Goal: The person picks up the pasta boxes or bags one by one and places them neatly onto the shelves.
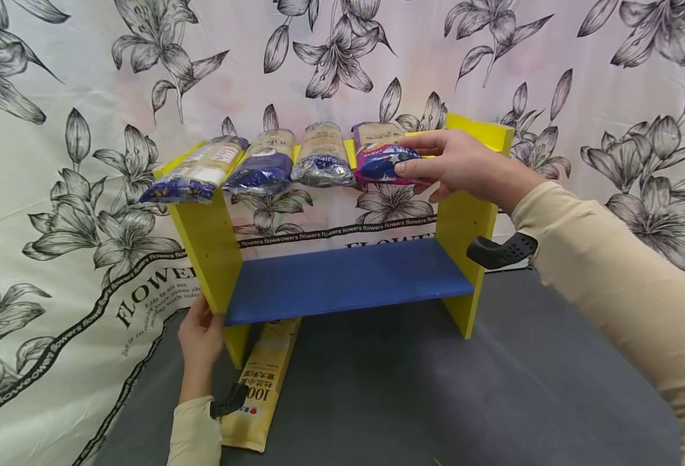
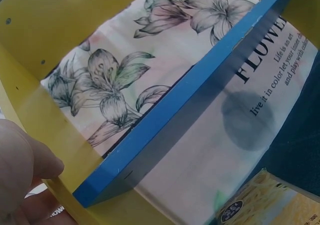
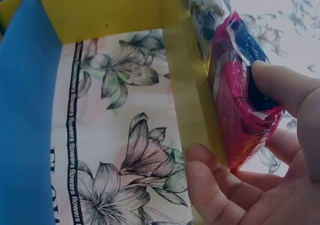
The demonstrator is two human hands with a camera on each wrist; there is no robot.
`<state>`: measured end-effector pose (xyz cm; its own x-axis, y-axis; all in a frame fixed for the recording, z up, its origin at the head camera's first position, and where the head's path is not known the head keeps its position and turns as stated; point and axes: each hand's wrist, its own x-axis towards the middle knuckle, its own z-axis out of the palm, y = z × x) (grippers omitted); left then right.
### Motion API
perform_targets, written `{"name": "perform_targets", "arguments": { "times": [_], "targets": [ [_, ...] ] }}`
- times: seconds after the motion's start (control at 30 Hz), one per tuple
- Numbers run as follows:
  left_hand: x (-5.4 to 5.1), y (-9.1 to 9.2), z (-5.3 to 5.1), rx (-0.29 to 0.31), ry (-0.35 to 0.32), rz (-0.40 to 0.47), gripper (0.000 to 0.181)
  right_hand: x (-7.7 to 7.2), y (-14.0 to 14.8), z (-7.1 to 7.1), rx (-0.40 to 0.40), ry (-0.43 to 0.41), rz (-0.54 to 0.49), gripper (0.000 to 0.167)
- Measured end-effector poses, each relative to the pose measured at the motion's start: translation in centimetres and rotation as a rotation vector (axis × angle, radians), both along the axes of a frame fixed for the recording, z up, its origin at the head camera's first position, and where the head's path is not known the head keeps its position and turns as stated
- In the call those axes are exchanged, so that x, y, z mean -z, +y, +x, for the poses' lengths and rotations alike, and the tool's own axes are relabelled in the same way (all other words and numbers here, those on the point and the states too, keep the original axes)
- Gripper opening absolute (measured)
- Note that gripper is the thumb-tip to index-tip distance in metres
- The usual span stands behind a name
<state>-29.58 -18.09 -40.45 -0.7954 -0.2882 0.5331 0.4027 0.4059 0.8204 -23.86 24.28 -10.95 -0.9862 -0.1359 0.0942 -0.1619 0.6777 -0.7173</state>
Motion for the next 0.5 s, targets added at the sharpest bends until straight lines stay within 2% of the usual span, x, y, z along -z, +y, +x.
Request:
{"name": "perform_targets", "arguments": {
  "times": [0.23,0.5],
  "targets": [
    [0.1,0.0,0.1,0.001,-0.033,0.002,0.059,0.0,0.3,-1.0,-0.011,-0.014,-0.013,0.071],
    [0.0,0.0,0.0,-0.004,-0.006,0.000,0.058,0.1,0.6,-1.3,-0.040,-0.010,-0.004,0.069]
  ]
}}
